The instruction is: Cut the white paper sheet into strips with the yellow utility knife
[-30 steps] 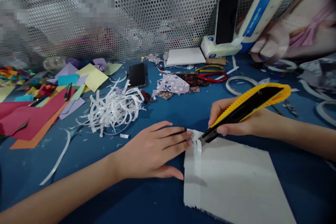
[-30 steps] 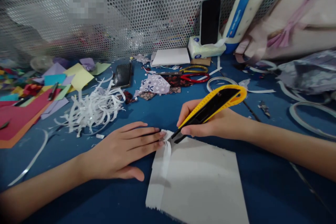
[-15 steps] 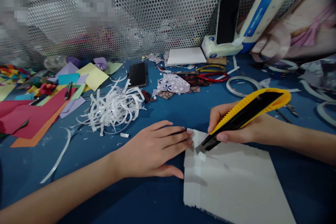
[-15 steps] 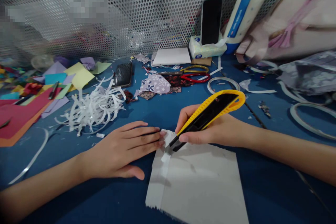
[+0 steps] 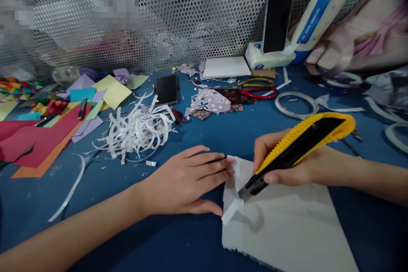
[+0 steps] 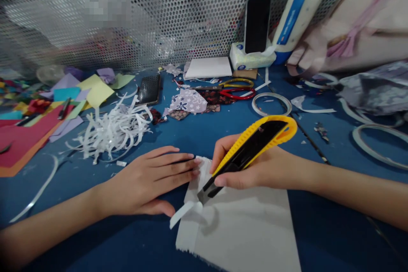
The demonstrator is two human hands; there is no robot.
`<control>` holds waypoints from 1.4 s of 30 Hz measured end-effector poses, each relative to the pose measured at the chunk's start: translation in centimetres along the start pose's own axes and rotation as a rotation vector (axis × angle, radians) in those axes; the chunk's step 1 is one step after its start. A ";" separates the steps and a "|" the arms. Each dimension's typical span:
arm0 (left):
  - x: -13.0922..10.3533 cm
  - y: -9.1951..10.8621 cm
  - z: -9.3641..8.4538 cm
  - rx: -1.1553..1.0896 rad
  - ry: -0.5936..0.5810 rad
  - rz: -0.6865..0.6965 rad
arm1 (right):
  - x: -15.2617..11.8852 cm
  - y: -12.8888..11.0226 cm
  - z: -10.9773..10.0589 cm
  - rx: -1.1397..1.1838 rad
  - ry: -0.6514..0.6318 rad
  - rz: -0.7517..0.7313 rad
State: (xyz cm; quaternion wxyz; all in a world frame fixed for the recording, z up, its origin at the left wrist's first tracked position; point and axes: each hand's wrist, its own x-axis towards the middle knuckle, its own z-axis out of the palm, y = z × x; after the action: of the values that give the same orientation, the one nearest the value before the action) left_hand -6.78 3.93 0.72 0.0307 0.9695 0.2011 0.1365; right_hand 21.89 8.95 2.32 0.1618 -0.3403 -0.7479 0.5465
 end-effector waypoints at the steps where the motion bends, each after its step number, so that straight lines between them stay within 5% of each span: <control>1: 0.0 0.0 0.0 0.002 -0.004 0.001 | -0.1 -0.1 0.1 -0.004 -0.005 0.007; 42: 0.0 -0.1 -0.2 0.081 -0.029 0.034 | -1.3 -1.7 3.5 0.168 -0.209 -0.037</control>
State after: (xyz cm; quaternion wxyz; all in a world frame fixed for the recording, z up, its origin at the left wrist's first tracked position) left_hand -6.86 4.00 0.88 -0.0082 0.9752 0.1893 0.1147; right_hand 20.11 5.29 2.83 0.1208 -0.2529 -0.7183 0.6368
